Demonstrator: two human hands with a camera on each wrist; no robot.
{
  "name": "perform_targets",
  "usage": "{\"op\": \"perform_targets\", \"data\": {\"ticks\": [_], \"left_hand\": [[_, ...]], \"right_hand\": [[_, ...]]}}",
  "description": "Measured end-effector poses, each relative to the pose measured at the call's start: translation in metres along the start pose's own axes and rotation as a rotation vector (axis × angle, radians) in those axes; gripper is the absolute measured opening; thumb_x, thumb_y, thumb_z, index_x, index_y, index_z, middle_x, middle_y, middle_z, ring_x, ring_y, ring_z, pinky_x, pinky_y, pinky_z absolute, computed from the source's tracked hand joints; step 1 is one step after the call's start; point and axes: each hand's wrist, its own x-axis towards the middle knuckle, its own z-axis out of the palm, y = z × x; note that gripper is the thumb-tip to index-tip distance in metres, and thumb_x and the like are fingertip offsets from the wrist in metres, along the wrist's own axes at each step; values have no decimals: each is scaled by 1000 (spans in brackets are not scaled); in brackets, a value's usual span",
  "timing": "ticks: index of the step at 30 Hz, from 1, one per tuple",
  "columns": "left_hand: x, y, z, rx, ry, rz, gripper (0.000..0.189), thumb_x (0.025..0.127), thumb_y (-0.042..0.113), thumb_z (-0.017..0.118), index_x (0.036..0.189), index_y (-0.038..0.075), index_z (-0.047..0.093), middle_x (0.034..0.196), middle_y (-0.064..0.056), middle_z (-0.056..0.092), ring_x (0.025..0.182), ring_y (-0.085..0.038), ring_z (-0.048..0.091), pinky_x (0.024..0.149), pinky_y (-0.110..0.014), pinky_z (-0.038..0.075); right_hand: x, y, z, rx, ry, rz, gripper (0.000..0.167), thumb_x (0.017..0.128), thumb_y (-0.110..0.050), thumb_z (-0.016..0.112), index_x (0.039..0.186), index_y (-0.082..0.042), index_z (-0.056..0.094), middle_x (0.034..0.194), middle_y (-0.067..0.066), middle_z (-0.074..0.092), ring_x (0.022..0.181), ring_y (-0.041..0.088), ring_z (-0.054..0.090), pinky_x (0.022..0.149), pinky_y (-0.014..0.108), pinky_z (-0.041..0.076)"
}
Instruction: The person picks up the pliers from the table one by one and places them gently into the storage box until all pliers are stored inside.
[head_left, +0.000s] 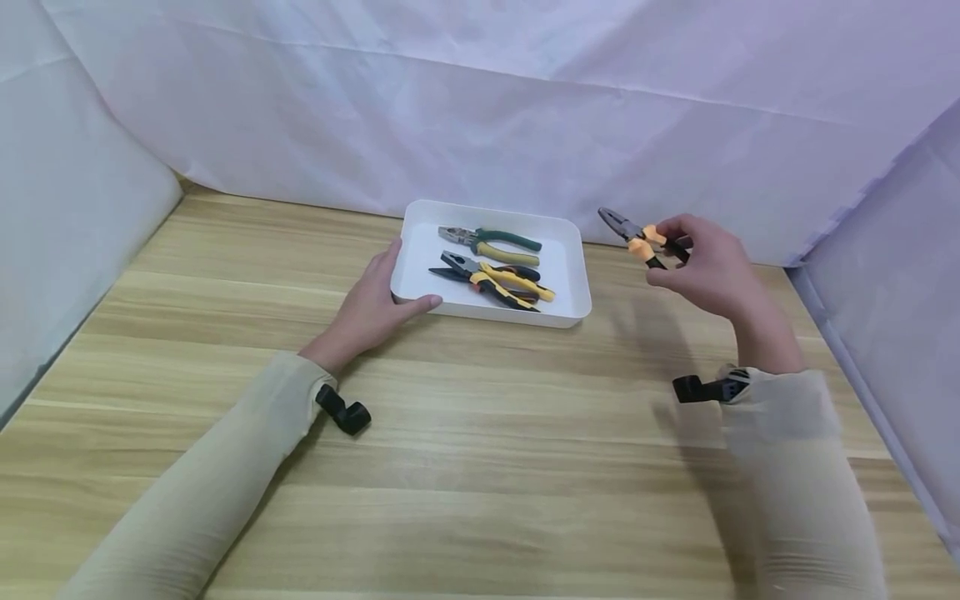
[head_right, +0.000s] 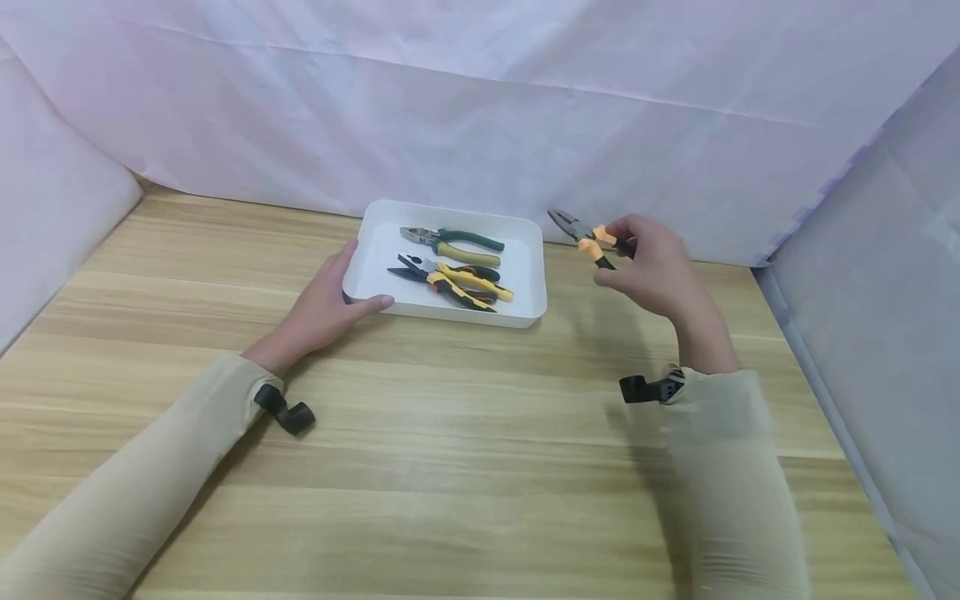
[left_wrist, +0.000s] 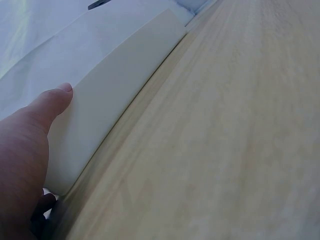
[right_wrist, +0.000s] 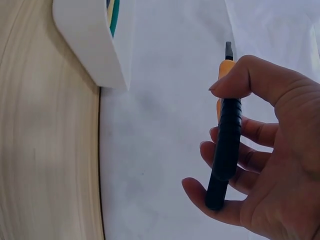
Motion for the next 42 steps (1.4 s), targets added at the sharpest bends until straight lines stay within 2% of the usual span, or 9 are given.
{"op": "perform_targets", "data": {"ticks": [9,19,29,31,37,42], "left_hand": [[-2,3,0,3,0,-11,115,85,61,73,165,15,4,168,-16,21,153,-34,29,122,-55,30],[-2,0,0,27,9,-23,115,85,62,72,165,16,4,168,-17,22,153,-35,29,123,-55,29],[-2,-2,3,3,20,-8,116,84,61,74,165,16,5,168,-17,22,152,-36,30,123,-55,28],[-4,-2,5,0,16,-9,116,84,62,74,164,15,4,168,-17,22,152,-36,30,123,-55,28],[-4,-2,9,12,10,0,116,83,64,73,165,16,5,168,-17,22,153,-36,29,123,-55,29],[-3,0,3,24,24,9,116,84,62,73,165,16,4,168,-17,22,152,-36,30,123,-55,29]], "right_hand": [[6,-14,12,42,31,-27,55,84,-12,70,135,-1,55,128,20,59,113,34,55,86,39,46],[15,-39,22,112,67,-70,51,86,-12,69,134,-5,56,130,16,59,113,30,58,86,35,47],[27,-64,25,183,114,-118,51,85,-12,71,134,-4,56,127,16,58,108,26,56,77,16,46],[28,-65,28,188,102,-126,51,85,-11,71,133,-4,56,128,17,58,109,28,56,80,19,47],[31,-66,41,172,36,-120,53,84,-9,72,134,-2,56,129,19,58,109,32,56,91,43,50],[38,-72,49,167,12,-155,54,84,-8,74,134,-1,55,131,18,56,114,35,54,97,49,48]]}}
